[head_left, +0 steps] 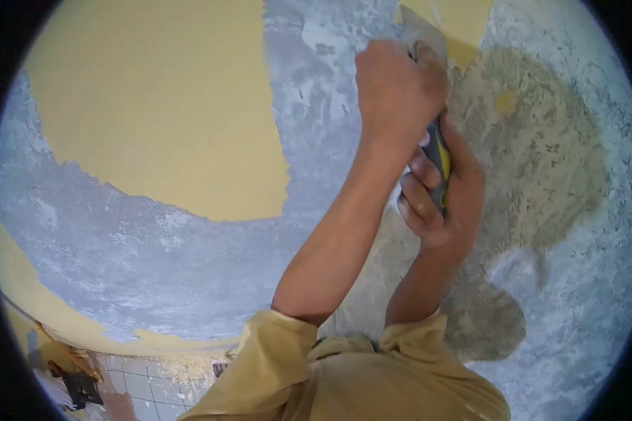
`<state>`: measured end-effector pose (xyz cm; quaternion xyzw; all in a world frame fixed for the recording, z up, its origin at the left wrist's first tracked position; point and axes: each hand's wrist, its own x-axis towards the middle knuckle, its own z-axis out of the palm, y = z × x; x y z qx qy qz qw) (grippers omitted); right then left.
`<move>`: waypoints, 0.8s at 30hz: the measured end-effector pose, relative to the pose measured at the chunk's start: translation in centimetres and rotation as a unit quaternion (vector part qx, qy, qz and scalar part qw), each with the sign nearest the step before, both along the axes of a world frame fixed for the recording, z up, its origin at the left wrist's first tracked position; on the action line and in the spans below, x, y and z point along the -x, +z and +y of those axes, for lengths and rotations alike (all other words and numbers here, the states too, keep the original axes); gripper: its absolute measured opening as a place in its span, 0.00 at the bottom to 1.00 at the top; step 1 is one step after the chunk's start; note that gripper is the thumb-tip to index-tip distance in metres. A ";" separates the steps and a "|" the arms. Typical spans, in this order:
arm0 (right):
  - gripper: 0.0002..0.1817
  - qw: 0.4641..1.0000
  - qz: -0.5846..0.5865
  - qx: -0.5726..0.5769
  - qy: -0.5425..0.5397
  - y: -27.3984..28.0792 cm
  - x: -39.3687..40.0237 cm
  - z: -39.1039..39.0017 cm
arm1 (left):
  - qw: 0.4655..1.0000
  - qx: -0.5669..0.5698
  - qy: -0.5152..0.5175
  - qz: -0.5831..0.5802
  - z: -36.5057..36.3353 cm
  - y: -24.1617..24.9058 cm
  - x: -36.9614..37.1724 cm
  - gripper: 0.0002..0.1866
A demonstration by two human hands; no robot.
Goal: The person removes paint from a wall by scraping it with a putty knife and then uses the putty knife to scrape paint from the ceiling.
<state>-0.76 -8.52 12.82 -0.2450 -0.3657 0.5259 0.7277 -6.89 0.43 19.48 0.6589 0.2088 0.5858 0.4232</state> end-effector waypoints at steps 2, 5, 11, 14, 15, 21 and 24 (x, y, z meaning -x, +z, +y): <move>0.19 1.000 -0.001 0.021 -0.001 -0.5 0.4 -0.9 | 1.000 0.000 -0.007 -0.026 0.0 -2.1 -0.4 0.22; 0.19 1.000 -0.001 0.007 0.020 -0.4 -0.5 0.3 | 0.997 -0.050 0.012 -0.052 0.8 -1.5 -1.2 0.20; 0.19 0.999 -0.018 0.011 -0.039 -0.1 -0.5 0.7 | 0.993 -0.106 0.043 -0.041 1.9 -0.9 -2.1 0.19; 0.19 0.996 -0.052 -0.070 -0.020 2.3 -0.3 0.9 | 0.997 -0.064 0.003 -0.038 1.2 0.1 -1.6 0.20; 0.19 0.994 -0.066 -0.085 -0.018 2.2 -0.1 0.9 | 0.996 -0.079 0.003 -0.041 1.3 -0.6 -0.9 0.20; 0.19 0.995 -0.001 -0.044 0.091 1.3 0.0 -0.6 | 0.993 -0.109 0.021 -0.030 1.6 -0.9 -0.4 0.19; 0.20 0.997 0.034 -0.004 0.074 0.4 0.2 0.2 | 0.989 -0.113 0.039 -0.084 1.9 -1.2 -0.7 0.18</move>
